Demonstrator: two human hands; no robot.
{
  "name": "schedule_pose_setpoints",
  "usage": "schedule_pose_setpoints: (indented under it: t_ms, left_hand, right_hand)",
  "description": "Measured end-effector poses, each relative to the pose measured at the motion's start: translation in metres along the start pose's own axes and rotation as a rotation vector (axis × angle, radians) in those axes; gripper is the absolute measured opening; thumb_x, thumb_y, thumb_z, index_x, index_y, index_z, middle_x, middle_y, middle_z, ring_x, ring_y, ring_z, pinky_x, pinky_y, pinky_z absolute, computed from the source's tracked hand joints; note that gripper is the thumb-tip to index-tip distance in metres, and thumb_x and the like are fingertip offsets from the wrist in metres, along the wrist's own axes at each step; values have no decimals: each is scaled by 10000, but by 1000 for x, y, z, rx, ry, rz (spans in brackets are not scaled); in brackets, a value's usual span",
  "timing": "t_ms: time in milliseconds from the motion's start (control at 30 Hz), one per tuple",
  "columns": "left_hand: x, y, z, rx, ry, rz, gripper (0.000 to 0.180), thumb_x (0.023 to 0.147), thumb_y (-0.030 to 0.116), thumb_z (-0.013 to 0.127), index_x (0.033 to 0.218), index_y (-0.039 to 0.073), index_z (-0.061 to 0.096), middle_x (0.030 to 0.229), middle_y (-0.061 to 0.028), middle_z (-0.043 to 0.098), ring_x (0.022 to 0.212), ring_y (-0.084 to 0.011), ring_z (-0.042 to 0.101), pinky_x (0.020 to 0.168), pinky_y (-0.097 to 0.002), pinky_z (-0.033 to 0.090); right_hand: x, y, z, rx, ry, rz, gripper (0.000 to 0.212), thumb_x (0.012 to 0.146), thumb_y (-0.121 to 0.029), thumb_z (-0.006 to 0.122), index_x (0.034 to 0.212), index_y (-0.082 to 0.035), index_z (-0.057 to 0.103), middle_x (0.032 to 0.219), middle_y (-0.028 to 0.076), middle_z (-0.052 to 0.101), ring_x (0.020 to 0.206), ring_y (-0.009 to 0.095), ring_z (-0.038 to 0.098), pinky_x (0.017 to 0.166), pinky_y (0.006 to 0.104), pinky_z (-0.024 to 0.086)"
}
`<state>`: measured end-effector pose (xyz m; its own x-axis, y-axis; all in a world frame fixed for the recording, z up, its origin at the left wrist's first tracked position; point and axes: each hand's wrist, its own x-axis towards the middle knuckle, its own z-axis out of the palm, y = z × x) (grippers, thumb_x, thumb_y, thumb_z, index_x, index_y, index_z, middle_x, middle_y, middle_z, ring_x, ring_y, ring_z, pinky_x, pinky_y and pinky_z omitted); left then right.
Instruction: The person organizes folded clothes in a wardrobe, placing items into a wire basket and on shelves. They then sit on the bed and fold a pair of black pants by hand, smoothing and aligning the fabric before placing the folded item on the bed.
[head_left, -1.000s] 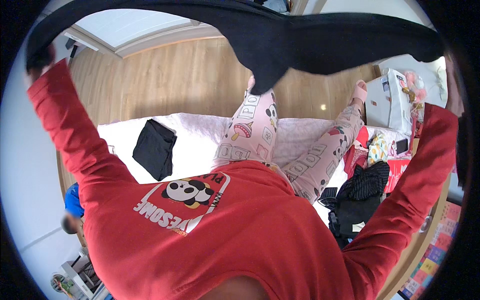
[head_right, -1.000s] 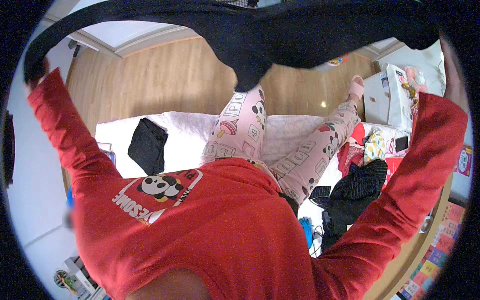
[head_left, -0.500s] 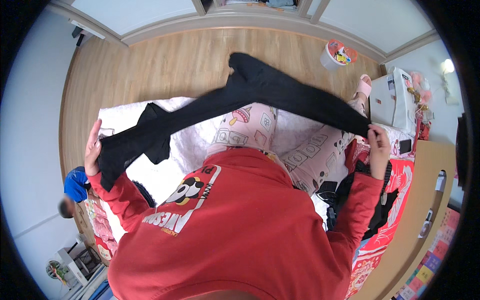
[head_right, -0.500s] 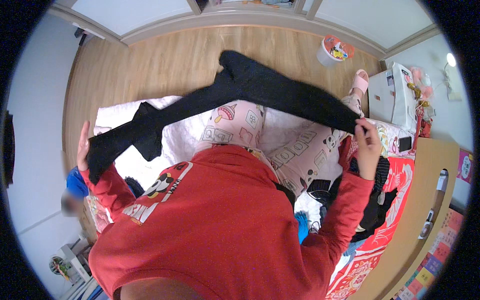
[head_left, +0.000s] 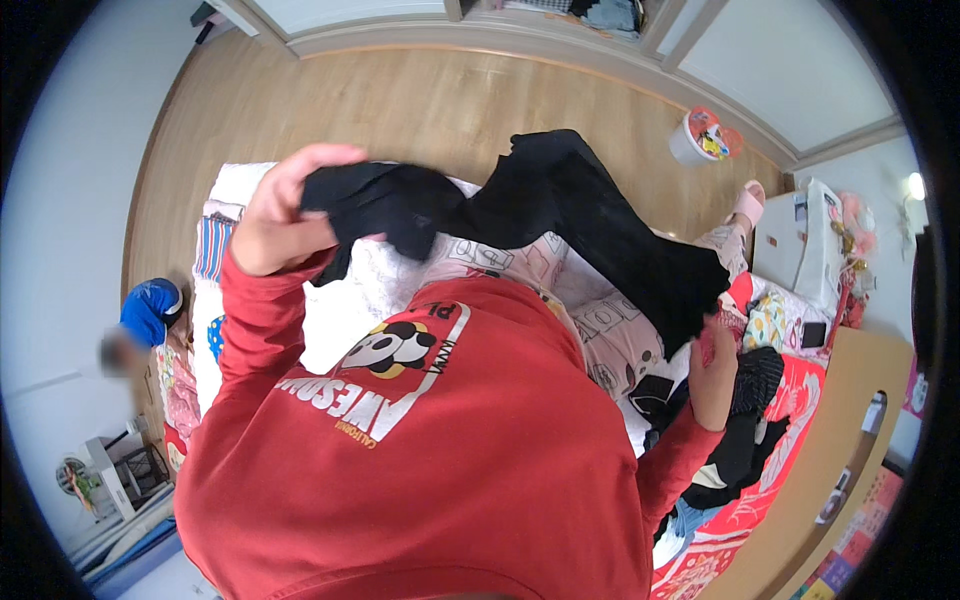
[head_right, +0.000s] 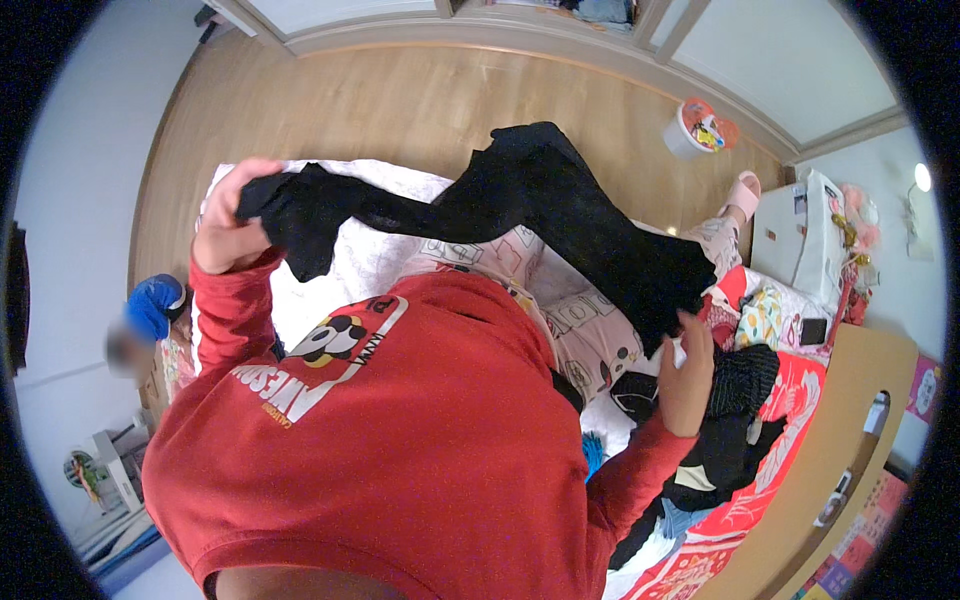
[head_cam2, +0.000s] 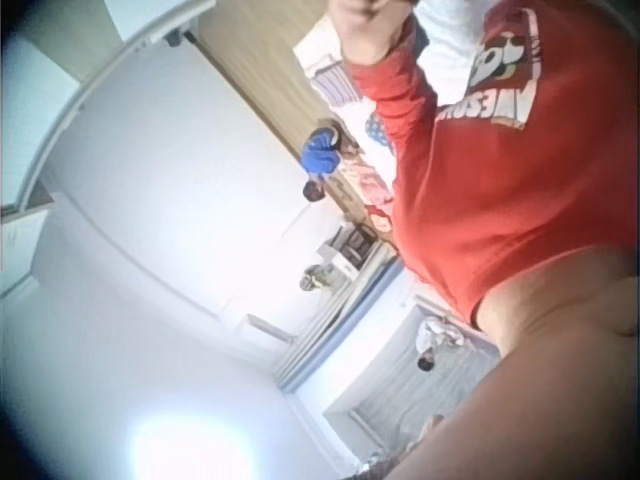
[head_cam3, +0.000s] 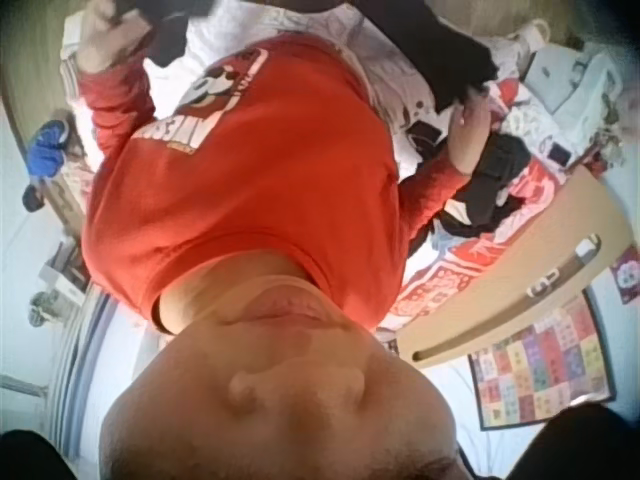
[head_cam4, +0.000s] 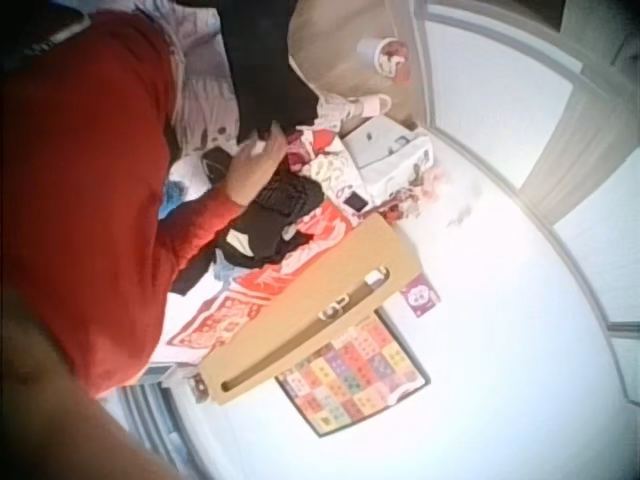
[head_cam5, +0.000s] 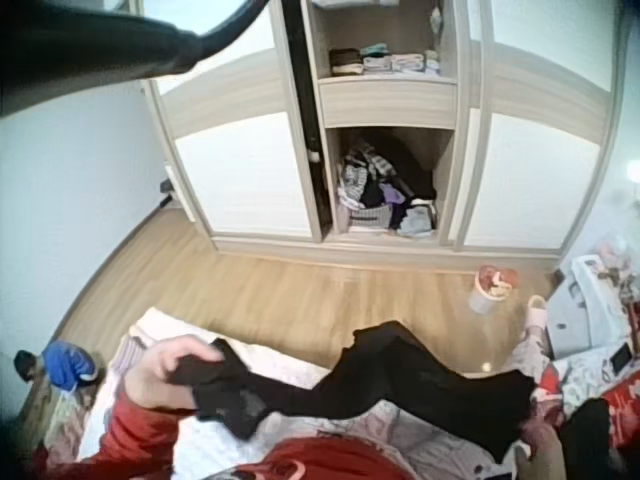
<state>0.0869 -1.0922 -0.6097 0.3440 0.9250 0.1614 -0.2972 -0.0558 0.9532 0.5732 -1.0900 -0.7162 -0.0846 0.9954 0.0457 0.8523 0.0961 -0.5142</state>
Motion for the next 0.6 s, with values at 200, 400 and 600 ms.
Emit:
schedule_pose_setpoints:
  t_ms: [200, 400, 600]
  left_hand:
    - [28, 9, 28, -324, -24, -35, 509, 755, -145, 461, 1240, -77, 322, 1124, -200, 525, 1015, -287, 557, 819, -404, 497]
    - [37, 21, 38, -156, 17, 22, 343, 845, -3, 471, 1174, -78, 407, 1016, -189, 583, 840, -249, 625, 700, -329, 532]
    - [49, 25, 36, -4, -3, 43, 291, 925, 84, 368, 1162, -73, 432, 941, -198, 606, 796, -258, 636, 671, -301, 521]
  right_hand:
    - [72, -201, 11, 522, -162, -671, 517, 681, -51, 640, 1168, -49, 469, 1137, 155, 501, 1031, 324, 498, 867, 347, 415]
    - [87, -254, -9, 630, 5, -850, 446, 620, 7, 639, 1047, -35, 519, 973, 134, 565, 893, 320, 550, 761, 356, 448]
    - [98, -262, -22, 708, 74, -1030, 315, 618, 72, 596, 915, -28, 567, 846, 113, 560, 741, 274, 552, 636, 320, 444]
